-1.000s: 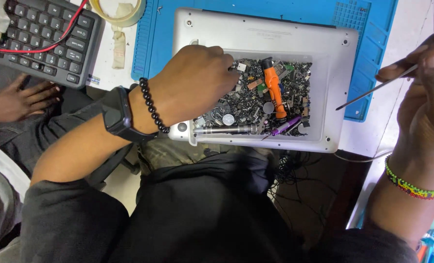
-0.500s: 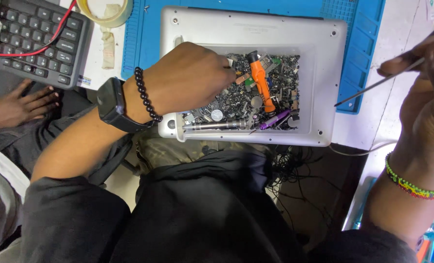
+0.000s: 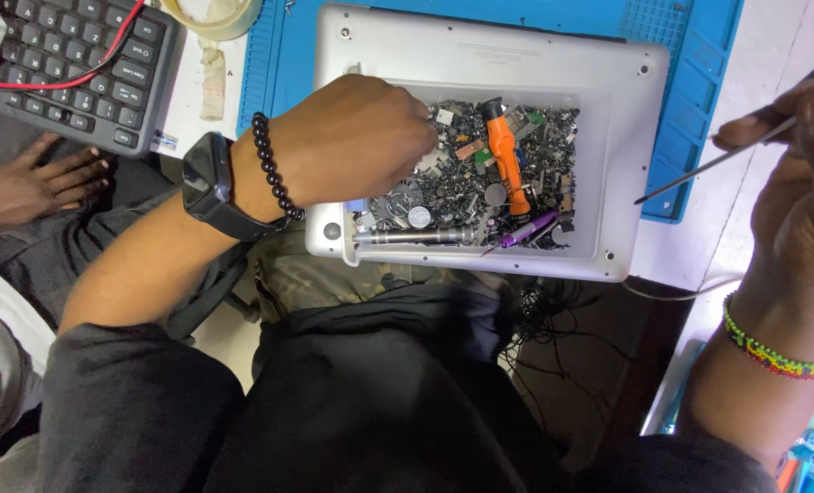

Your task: The person holds a screwdriver and pokes through shredded electronic debris collected inside a white laptop bottom case on the workbench. They lift out a round fan-like part, turn it over in their hand, and continue scraping and stirring the debris with the screwdriver, at one point touching their smartwatch.

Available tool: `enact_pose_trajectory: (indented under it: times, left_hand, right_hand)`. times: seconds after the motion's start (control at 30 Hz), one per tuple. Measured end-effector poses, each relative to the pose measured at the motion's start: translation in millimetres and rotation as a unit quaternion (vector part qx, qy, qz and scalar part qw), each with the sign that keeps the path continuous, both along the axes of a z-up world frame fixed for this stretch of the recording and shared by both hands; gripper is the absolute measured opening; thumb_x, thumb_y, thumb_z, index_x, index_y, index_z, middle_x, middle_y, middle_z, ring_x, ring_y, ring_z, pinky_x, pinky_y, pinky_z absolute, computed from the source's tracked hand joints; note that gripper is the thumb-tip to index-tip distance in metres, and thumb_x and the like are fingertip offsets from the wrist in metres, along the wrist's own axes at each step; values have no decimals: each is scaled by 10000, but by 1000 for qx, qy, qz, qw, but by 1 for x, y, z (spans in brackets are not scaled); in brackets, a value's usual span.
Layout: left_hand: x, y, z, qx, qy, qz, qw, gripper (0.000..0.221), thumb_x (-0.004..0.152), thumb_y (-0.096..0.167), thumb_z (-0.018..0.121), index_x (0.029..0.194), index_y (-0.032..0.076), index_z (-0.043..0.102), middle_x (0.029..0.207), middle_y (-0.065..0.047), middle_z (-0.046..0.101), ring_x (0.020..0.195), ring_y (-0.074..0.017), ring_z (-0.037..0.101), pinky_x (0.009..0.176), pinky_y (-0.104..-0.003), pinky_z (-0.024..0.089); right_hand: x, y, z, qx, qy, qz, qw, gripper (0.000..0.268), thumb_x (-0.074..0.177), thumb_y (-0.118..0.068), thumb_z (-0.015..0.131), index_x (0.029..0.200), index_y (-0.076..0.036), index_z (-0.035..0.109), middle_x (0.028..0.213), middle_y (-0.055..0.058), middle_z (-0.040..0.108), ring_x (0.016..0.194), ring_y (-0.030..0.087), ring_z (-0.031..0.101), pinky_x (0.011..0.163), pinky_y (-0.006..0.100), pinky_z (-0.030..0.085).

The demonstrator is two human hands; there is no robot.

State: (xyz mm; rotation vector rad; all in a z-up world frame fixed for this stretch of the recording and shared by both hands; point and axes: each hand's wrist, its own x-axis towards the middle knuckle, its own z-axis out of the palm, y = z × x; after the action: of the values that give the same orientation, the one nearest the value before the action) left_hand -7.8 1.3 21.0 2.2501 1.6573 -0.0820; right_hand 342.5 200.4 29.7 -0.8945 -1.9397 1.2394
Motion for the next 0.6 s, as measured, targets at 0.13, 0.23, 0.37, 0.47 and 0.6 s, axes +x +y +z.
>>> enact_pose_trajectory:
  times: [0.13,0.23,0.37,0.47,0.6]
  left_hand:
    - [-5,-6,-15,66,-17,-14,998,254,956,-15,598,724,84,617,652,-32,553,587,-249,584,542,-437,542]
    - [-7,-9,-21,135,-1,-44,990,140,850,22,667,951,113,701,774,-51,619,663,-311,642,498,-450,535]
    - [-5,-7,-27,150,-91,-72,982,146,926,34,667,791,90,662,762,-58,585,609,-268,581,470,-409,471]
    - [-5,-4,-32,147,-97,-73,982,189,912,-6,656,752,92,639,715,-45,536,590,-239,532,461,-387,437]
    - [-9,-4,-36,155,-66,-67,983,179,811,-84,660,762,85,630,742,-62,534,648,-270,556,478,-404,468]
  right_hand:
    - [-2,-6,4,10,-10,15,1000,188,1366,-246,523,1324,-66,492,1222,63,491,997,210,682,962,277,622]
    - [4,-1,-3,4,-3,5,1000,258,1339,-310,522,1241,-71,526,1270,49,479,964,199,645,948,246,616]
    - [-3,-7,4,-2,1,0,1000,186,1339,-241,515,1225,-95,509,1239,60,464,973,200,660,950,268,615]
    - [2,0,0,5,-7,-1,1000,209,1344,-260,523,1243,-78,513,1243,52,468,975,200,662,961,261,611]
    - [11,16,-13,20,-23,5,1000,215,1383,-223,492,1285,-31,491,1196,76,468,951,226,677,929,241,571]
